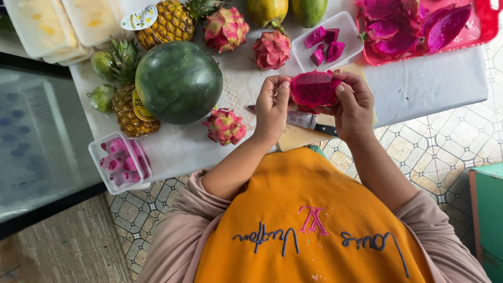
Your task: Peeling and cutting dragon fruit into pieces on a cutting board and placing them into containers.
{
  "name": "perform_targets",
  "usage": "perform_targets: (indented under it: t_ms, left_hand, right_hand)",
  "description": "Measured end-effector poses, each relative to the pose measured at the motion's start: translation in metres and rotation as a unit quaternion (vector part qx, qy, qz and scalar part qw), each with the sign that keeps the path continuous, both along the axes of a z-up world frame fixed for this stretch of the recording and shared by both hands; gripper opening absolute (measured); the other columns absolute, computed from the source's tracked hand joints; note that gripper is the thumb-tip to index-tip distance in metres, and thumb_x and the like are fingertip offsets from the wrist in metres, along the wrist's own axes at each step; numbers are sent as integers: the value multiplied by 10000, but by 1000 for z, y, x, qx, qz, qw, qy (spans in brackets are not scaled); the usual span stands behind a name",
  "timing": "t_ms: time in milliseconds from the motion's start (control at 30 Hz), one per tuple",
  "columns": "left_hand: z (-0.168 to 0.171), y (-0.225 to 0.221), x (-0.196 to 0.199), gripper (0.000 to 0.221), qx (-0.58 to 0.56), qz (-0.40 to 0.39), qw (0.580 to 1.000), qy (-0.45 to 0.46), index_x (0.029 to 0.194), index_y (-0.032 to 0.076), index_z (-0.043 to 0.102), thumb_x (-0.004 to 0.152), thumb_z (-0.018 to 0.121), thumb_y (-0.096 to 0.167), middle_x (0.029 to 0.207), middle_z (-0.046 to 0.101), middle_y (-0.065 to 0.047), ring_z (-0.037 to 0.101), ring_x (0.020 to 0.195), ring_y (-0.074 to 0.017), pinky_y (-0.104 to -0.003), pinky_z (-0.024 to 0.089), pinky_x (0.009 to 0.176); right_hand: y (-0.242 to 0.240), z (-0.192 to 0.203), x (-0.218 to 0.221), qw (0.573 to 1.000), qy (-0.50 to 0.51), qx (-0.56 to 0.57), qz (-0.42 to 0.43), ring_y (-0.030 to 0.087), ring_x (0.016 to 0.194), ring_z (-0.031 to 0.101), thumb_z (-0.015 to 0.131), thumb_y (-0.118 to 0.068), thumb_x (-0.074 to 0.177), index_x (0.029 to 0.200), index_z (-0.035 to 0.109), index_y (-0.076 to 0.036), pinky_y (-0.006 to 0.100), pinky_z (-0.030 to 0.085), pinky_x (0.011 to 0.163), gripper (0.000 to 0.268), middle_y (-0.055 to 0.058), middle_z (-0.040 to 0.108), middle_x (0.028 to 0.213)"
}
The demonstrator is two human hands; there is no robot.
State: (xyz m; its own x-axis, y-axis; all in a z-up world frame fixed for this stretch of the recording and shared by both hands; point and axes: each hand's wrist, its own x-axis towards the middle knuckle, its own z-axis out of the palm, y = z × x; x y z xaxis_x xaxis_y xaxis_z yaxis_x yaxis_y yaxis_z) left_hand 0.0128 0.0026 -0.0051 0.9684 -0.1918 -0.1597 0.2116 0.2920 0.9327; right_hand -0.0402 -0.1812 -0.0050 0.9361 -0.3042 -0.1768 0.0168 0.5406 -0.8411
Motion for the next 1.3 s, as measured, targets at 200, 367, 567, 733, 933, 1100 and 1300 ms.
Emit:
perform_targets:
  t_ms: [200,367,567,733,933,1100,1300]
  left_hand:
    - [-3,-4,-1,165,-13,8,1000,-4,1191,79,528,1108,484,215,1033,612,-48,663,939,-134,-377,644,817]
    - [11,-4,-3,149,-29,9,1000,-4,1194,78,507,1111,468,195,1091,619,-55,652,976,-130,-364,637,838]
    - [33,-5,-6,189,-82,14,996,-13,1211,94,506,1089,555,229,1199,610,-60,667,1047,-139,-359,642,871]
    - [53,1,-9,226,-112,17,993,-23,1234,92,517,1085,587,247,1248,611,-59,685,1095,-171,-382,635,913]
    - [45,-2,-6,206,-134,22,991,-3,1202,92,514,1079,589,240,1270,603,-75,689,1072,-182,-389,634,905]
    - [35,-10,-4,170,-182,35,982,32,1189,72,518,1079,565,194,1162,630,-47,708,1006,-153,-321,654,865]
    - [19,-16,-4,137,-250,44,964,82,1167,81,524,1060,592,131,1204,654,-75,729,976,-200,-329,679,822]
  right_hand:
    - [2,-1,3,1000,3,7,-19,422,885,762,544,-69,1046,1213,550,-29,491,705,688,172,209,707,1099]
    - [7,3,5,999,9,48,-25,421,859,765,527,-62,1033,1211,548,-44,484,710,655,181,175,699,1078]
    - [15,-2,7,994,3,107,-20,410,852,770,525,-67,1024,1237,539,-70,499,712,679,214,153,692,1015]
    - [17,1,9,989,1,150,-18,402,827,772,516,-64,1029,1254,530,-81,488,709,669,226,151,693,976]
    - [15,-10,14,975,20,221,-14,385,788,771,552,-96,1019,1243,541,-119,473,708,678,225,171,728,1039]
    - [8,-35,14,960,45,274,-28,360,754,772,582,-103,990,1209,557,-132,454,716,694,222,165,744,1012]
    - [0,-68,7,937,62,341,-44,362,771,774,587,-65,987,1208,598,-117,485,702,768,227,188,758,1035]
